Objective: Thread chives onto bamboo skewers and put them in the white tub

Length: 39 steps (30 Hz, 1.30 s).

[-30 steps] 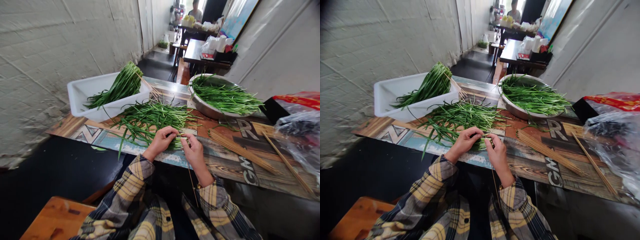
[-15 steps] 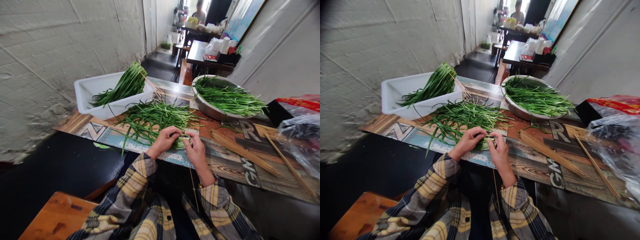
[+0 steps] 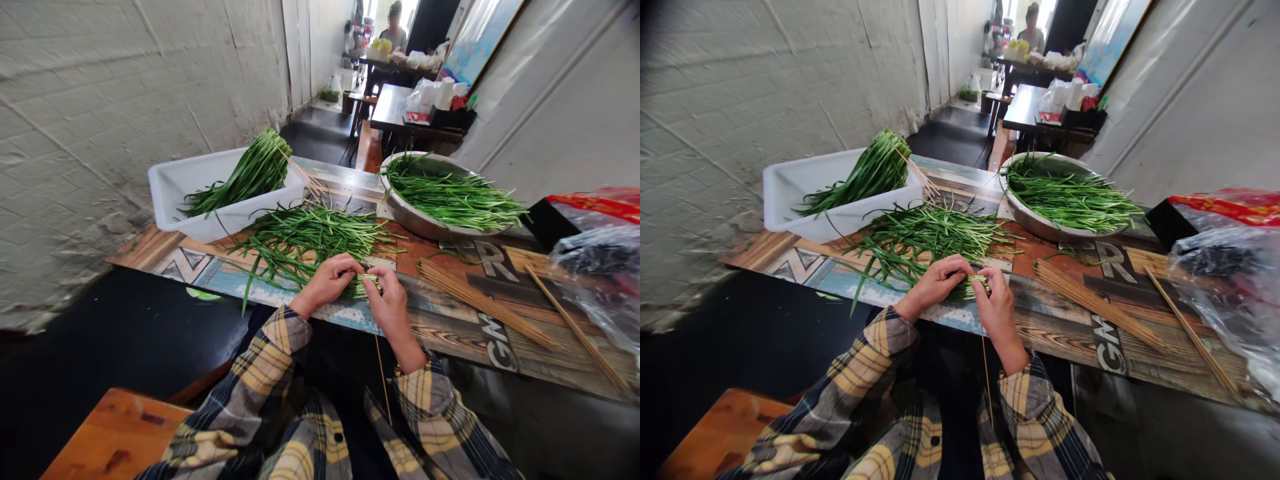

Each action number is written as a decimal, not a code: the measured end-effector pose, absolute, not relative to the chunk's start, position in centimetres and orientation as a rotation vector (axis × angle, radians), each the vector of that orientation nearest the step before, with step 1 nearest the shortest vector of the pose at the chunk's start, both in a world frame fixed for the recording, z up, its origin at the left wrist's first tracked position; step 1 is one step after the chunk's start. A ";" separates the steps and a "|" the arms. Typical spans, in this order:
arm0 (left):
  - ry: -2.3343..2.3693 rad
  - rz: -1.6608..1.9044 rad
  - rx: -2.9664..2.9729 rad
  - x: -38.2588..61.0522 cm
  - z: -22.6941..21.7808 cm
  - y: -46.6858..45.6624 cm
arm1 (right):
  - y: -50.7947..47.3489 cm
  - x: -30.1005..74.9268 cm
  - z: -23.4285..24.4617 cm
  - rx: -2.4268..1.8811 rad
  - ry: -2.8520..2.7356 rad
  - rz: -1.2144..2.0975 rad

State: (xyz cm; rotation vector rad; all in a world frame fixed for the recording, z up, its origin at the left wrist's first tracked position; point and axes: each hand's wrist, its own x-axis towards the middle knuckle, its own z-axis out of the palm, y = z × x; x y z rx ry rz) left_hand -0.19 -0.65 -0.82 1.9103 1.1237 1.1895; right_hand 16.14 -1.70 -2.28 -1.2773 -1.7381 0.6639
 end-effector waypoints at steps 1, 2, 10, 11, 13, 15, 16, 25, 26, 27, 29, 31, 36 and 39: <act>1.136 1.208 1.896 -0.2 -0.7 -0.7 | -1.6 16.1 -2.3 -1.287 -1.740 0.661; 1.162 1.238 1.874 -0.2 -0.5 -0.7 | -1.6 16.2 -2.3 -1.295 -1.742 0.658; 1.524 1.282 2.012 -1.6 0.5 1.4 | -1.3 16.2 -2.5 -1.294 -1.782 0.683; 1.567 1.214 2.081 -1.6 0.5 1.6 | -1.4 16.2 -2.5 -1.284 -1.778 0.684; 1.669 1.036 2.234 -1.1 0.5 2.0 | -1.4 16.2 -2.5 -1.275 -1.776 0.684; 1.778 0.850 2.374 -0.5 0.6 2.2 | -1.4 16.1 -2.5 -1.285 -1.774 0.684; 1.829 0.768 2.429 -0.2 0.7 2.3 | -1.4 16.1 -2.4 -1.293 -1.774 0.686; 1.945 0.585 2.617 -0.1 1.4 2.5 | -1.4 16.1 -2.1 -1.311 -1.765 0.714; 1.930 0.644 2.611 -0.1 1.6 2.4 | -1.4 16.1 -2.0 -1.310 -1.760 0.713; 1.901 0.720 2.603 0.0 1.8 2.3 | -1.4 16.1 -2.0 -1.307 -1.754 0.715; 1.801 0.875 2.581 0.2 2.2 2.0 | -1.3 16.1 -1.9 -1.299 -1.741 0.722; 1.688 0.960 2.540 0.5 2.2 1.6 | -1.3 16.2 -1.9 -1.293 -1.733 0.726; 1.548 1.100 2.153 0.7 0.4 1.0 | -1.1 16.3 -2.2 -1.243 -1.746 0.742; 1.438 1.250 1.931 0.5 -0.9 0.8 | -1.1 16.3 -2.4 -1.216 -1.755 0.741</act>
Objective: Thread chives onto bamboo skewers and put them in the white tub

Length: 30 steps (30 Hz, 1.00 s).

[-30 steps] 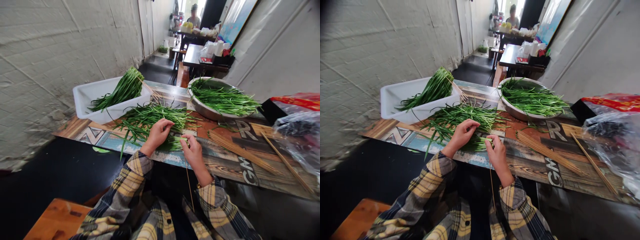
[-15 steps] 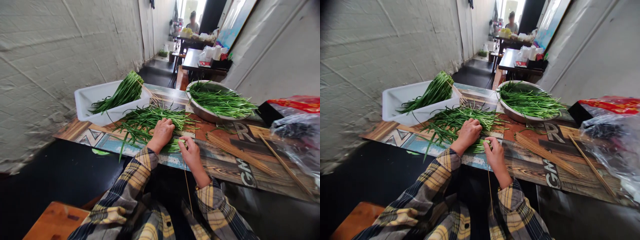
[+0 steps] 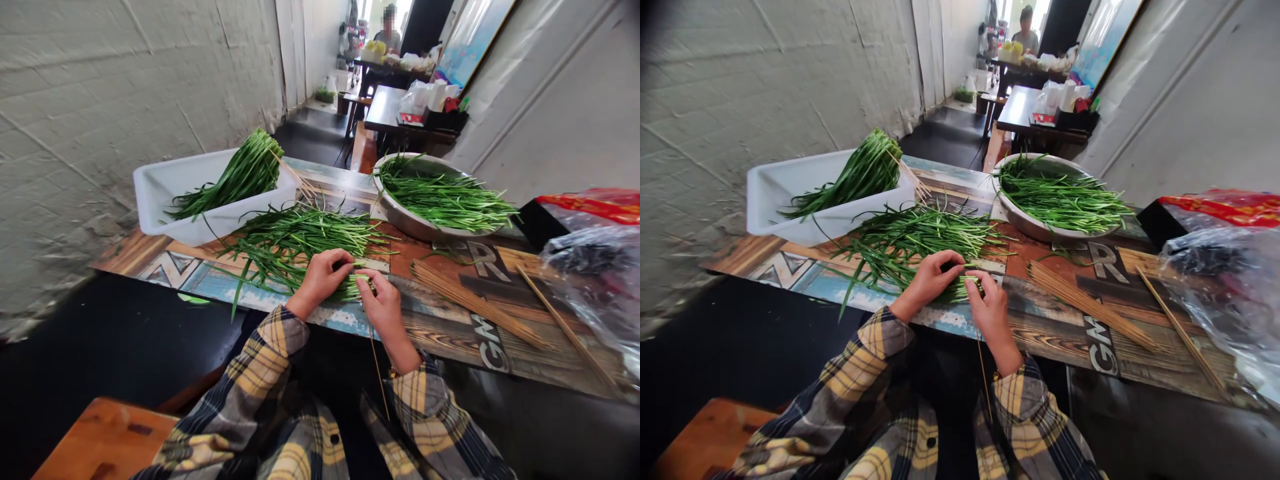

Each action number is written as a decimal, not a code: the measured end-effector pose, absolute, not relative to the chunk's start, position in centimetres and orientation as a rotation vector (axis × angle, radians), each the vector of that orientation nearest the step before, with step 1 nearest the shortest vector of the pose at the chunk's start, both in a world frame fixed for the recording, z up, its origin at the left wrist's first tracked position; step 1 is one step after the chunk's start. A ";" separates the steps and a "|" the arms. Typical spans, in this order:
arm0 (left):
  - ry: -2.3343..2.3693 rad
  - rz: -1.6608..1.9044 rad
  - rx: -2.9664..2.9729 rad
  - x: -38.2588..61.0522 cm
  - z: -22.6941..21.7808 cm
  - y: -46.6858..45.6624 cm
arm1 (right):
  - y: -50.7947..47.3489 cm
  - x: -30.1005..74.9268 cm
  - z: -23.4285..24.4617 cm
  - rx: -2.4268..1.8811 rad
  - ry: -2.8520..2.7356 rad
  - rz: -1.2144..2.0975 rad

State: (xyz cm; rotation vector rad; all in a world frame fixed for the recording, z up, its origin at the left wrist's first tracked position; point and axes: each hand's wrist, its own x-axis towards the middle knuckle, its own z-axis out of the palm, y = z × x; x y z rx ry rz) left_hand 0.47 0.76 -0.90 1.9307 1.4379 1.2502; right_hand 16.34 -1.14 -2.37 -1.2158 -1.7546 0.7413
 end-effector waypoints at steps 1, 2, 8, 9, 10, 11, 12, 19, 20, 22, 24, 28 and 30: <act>1.412 1.281 1.897 0.4 -1.2 0.7 | -1.2 16.3 -2.4 -1.211 -1.753 0.745; 1.392 1.299 1.879 0.3 -1.3 0.6 | -1.2 16.3 -2.4 -1.208 -1.750 0.752; 1.367 1.304 1.886 0.0 -1.4 0.5 | -1.3 16.4 -2.3 -1.215 -1.755 0.769; 1.368 1.298 1.897 0.0 -1.4 0.5 | -1.3 16.4 -2.3 -1.214 -1.758 0.763; 1.363 1.293 1.907 0.0 -1.4 0.6 | -1.3 16.4 -2.3 -1.214 -1.758 0.759; 1.353 1.289 1.917 0.0 -1.4 0.6 | -1.3 16.4 -2.3 -1.214 -1.757 0.757; 1.341 1.288 1.925 -0.1 -1.5 0.6 | -1.3 16.4 -2.3 -1.218 -1.755 0.758; 1.304 1.308 1.930 -0.1 -1.5 0.4 | -1.3 16.4 -2.5 -1.244 -1.744 0.787; 1.301 1.313 1.930 -0.1 -1.5 0.4 | -1.3 16.4 -2.5 -1.245 -1.743 0.791; 1.295 1.318 1.929 -0.1 -1.4 0.4 | -1.3 16.4 -2.6 -1.254 -1.747 0.789; 1.294 1.322 1.925 -0.1 -1.4 0.3 | -1.3 16.4 -2.6 -1.265 -1.751 0.781; 1.284 1.320 1.921 -0.1 -1.2 0.3 | -1.4 16.4 -2.5 -1.275 -1.758 0.763; 1.282 1.310 1.920 -0.1 -1.1 0.2 | -1.4 16.3 -2.4 -1.272 -1.761 0.750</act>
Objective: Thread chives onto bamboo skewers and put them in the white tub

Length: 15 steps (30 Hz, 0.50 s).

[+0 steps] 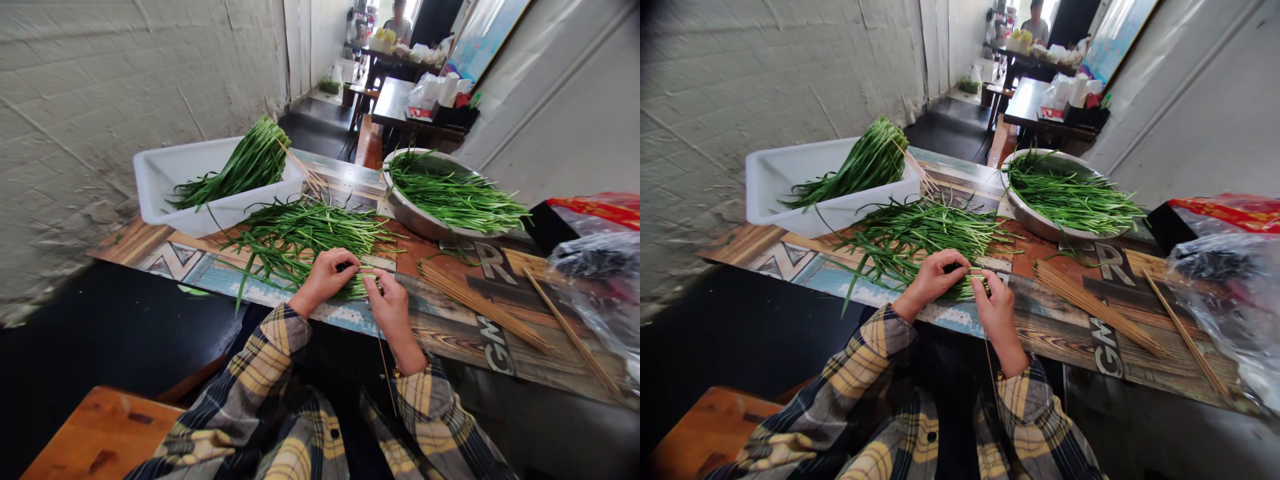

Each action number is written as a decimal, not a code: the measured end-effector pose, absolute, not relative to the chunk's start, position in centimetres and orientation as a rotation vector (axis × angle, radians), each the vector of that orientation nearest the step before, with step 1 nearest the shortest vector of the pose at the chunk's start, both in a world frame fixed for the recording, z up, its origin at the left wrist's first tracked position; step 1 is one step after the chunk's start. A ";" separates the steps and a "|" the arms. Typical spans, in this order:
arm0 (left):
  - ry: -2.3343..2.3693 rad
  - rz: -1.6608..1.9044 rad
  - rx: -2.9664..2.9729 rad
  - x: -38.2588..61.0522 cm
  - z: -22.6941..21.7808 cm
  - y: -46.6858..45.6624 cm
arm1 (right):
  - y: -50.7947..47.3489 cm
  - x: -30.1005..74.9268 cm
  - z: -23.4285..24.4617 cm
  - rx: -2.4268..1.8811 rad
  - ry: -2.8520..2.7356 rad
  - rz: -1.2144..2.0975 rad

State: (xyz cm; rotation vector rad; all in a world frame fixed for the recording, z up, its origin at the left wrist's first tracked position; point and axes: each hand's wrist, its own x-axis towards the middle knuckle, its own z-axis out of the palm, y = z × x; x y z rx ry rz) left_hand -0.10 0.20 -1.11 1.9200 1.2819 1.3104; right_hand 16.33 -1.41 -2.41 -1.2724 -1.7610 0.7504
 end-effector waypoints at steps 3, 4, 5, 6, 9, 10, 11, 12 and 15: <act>1.282 1.301 1.918 -0.1 -1.0 0.1 | -1.4 16.3 -2.3 -1.275 -1.753 0.733; 1.281 1.300 1.920 -0.1 -1.0 0.1 | -1.4 16.2 -2.3 -1.276 -1.751 0.730; 1.278 1.300 1.922 -0.1 -1.0 0.1 | -1.4 16.2 -2.2 -1.277 -1.750 0.727; 1.276 1.303 1.926 -0.1 -1.0 0.1 | -1.4 16.2 -2.2 -1.278 -1.752 0.726; 1.262 1.323 1.936 -0.2 -1.0 0.0 | -1.4 16.1 -2.1 -1.291 -1.758 0.716; 1.258 1.328 1.941 -0.2 -1.0 0.0 | -1.5 16.1 -2.0 -1.304 -1.750 0.703; 1.255 1.331 1.948 -0.2 -1.0 0.0 | -1.5 16.1 -2.0 -1.317 -1.741 0.686; 1.254 1.332 1.954 -0.1 -1.0 0.0 | -1.6 16.0 -1.9 -1.328 -1.733 0.667; 1.254 1.329 1.962 -0.1 -0.9 -0.1 | -1.8 15.9 -1.6 -1.339 -1.732 0.640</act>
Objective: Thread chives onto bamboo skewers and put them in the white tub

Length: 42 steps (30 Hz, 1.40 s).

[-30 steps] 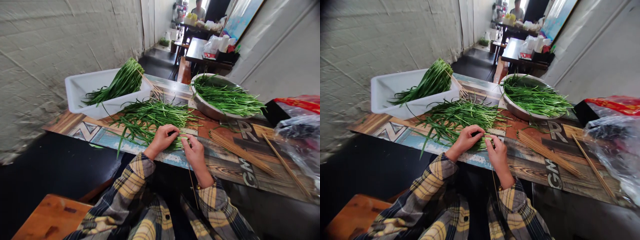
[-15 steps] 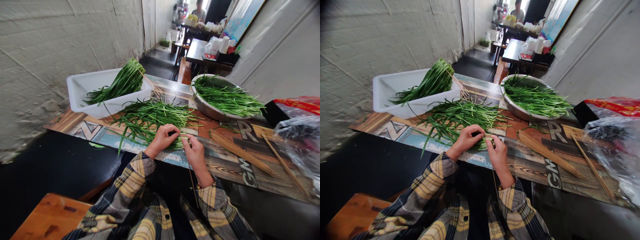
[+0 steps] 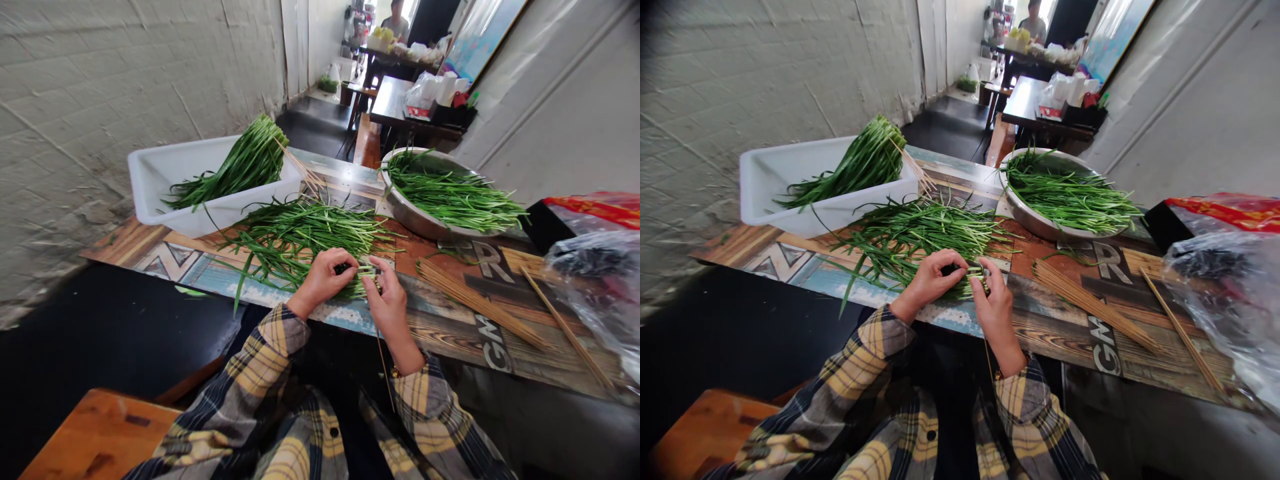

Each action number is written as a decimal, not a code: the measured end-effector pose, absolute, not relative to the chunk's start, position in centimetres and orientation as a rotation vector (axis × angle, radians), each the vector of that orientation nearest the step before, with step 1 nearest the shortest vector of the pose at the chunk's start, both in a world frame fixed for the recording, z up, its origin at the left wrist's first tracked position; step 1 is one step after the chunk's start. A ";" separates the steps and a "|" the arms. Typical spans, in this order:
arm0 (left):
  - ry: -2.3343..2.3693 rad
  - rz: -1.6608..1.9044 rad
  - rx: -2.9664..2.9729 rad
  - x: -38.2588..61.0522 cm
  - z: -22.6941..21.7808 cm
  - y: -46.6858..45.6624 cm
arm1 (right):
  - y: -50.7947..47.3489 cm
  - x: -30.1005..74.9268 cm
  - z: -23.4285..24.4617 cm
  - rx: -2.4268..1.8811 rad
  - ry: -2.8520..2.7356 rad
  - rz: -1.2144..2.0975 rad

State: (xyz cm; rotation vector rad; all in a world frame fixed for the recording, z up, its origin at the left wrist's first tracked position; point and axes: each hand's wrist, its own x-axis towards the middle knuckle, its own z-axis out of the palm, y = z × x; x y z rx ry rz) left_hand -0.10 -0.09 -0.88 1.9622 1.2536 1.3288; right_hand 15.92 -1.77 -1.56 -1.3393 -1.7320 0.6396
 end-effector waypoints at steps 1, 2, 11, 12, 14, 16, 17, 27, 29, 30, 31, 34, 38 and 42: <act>1.256 1.325 1.963 -0.1 -0.8 -0.1 | -1.8 15.9 -1.5 -1.333 -1.739 0.641; 1.257 1.320 1.965 -0.1 -0.8 -0.1 | -1.9 15.9 -1.4 -1.323 -1.742 0.643; 1.213 1.279 2.002 -0.1 -0.6 -0.2 | -1.8 15.8 -1.7 -1.275 -1.740 0.627; 1.207 1.259 2.012 -0.1 -0.5 -0.2 | -1.8 15.8 -1.7 -1.280 -1.733 0.623; 1.204 1.223 2.031 -0.1 -0.5 -0.2 | -1.8 15.8 -1.8 -1.292 -1.722 0.625; 1.223 1.206 2.045 -0.1 -0.5 -0.3 | -1.7 15.7 -1.8 -1.309 -1.720 0.639; 1.241 1.206 2.048 -0.1 -0.5 -0.3 | -1.7 15.7 -1.8 -1.319 -1.720 0.645; 1.636 1.329 2.050 -0.5 0.1 0.1 | -1.6 15.6 -2.1 -1.338 -1.718 0.637; 1.771 1.300 2.069 -1.2 0.5 0.6 | -1.6 15.6 -2.2 -1.345 -1.716 0.611; 1.832 1.287 2.080 -1.6 0.6 1.0 | -1.6 15.6 -2.3 -1.344 -1.716 0.601; 1.891 1.274 2.093 -2.0 0.8 1.3 | -1.6 15.6 -2.3 -1.341 -1.719 0.596; 2.057 1.203 2.151 -3.2 1.3 2.2 | -1.6 15.7 -2.5 -1.326 -1.731 0.594; 2.163 0.996 2.258 -4.0 1.7 3.1 | -1.6 15.6 -2.4 -1.319 -1.737 0.595; 2.106 0.853 2.415 -4.1 1.8 3.9 | -1.6 15.5 -2.2 -1.314 -1.739 0.612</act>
